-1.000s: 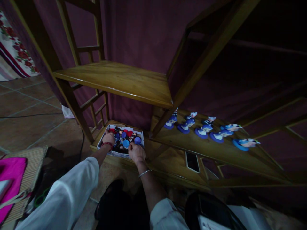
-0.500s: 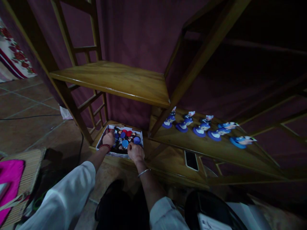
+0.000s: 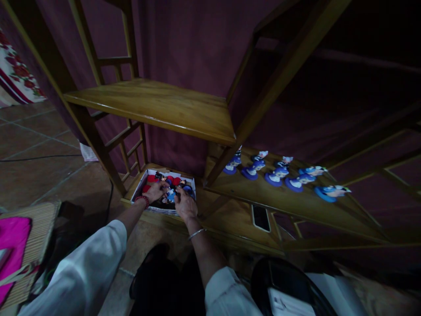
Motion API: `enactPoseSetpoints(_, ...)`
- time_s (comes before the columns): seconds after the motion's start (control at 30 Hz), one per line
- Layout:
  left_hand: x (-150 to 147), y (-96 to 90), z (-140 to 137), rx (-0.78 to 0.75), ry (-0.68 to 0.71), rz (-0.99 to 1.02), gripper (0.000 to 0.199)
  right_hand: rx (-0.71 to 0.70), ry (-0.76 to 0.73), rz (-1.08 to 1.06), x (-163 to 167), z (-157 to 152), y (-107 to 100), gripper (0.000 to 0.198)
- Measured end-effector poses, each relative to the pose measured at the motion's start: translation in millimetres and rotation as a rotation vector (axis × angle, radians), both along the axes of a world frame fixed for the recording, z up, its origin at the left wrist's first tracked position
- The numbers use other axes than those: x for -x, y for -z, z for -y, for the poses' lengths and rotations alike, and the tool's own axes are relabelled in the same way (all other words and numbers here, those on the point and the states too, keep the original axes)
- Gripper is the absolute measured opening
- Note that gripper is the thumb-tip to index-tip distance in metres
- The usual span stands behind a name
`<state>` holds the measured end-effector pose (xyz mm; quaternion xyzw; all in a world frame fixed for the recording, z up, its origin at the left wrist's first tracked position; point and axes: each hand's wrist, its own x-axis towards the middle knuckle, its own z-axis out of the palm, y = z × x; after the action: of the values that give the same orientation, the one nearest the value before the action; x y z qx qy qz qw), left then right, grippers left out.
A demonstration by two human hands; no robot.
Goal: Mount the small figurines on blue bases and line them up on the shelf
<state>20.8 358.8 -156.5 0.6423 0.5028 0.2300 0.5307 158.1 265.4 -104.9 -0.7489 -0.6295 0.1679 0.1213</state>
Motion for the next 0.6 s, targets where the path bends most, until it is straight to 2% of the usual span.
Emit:
enactPoseSetpoints(0.2,0,-6.4,5,0.138,0.066,0.085,0.029,-0.014,-0.016,-0.021,0,-1,3,0.042)
enactPoseSetpoints(0.4,-4,-19.9,15,0.299,0.089,0.201,0.035,0.084,-0.020,-0.038,-1,-3,4,0.039)
enactPoseSetpoints(0.5,-4,-22.5,16,0.294,0.104,0.206,0.032,0.097,-0.024,-0.051,-1,-5,4,0.039)
enactPoseSetpoints(0.6,-2,-20.7,12,0.147,0.060,0.048,0.026,0.059,0.010,-0.028,-1,-5,6,0.040)
